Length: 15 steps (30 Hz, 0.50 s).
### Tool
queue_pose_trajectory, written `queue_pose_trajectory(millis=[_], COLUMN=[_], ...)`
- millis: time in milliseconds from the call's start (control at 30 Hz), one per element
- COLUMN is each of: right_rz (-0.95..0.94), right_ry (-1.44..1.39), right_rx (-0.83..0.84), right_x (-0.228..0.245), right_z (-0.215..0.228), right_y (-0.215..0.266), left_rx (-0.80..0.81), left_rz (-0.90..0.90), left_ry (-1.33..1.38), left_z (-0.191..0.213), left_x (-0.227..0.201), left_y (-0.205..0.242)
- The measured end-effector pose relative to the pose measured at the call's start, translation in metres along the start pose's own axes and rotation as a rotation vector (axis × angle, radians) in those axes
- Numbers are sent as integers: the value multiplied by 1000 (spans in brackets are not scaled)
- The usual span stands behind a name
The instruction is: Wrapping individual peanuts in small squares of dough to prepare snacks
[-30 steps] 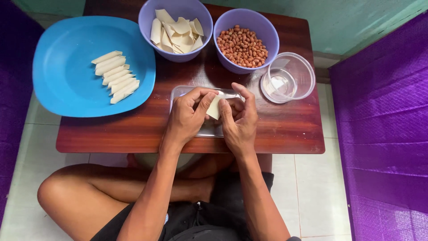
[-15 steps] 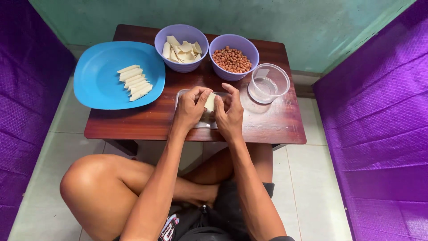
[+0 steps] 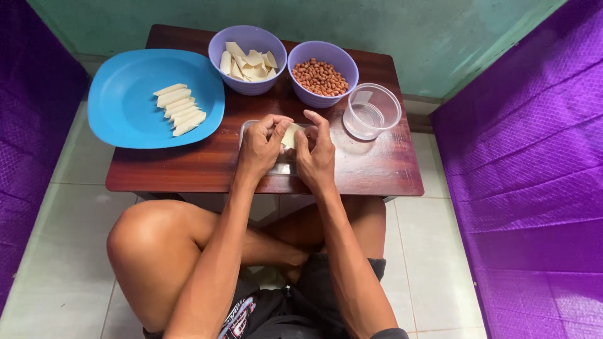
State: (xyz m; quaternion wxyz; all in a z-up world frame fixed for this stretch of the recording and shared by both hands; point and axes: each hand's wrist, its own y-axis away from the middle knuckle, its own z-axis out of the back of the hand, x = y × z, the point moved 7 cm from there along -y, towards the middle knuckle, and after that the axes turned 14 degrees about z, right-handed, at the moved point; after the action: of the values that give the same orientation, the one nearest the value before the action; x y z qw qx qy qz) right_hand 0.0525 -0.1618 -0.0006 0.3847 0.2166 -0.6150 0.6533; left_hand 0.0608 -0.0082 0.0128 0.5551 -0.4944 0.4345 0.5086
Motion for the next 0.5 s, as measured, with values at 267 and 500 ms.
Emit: queue_pose_trajectory(millis=[267,500], right_rz=[-60,-46], right_ry=[-115,-176], right_rx=[-34,30], right_x=[-8,3], right_z=[7,-2], right_y=[1,4], left_rx=[-11,7], left_rz=[11,45], left_ry=[-55,-65], left_z=[-1,2], left_x=[-11,-10], left_y=[3,3])
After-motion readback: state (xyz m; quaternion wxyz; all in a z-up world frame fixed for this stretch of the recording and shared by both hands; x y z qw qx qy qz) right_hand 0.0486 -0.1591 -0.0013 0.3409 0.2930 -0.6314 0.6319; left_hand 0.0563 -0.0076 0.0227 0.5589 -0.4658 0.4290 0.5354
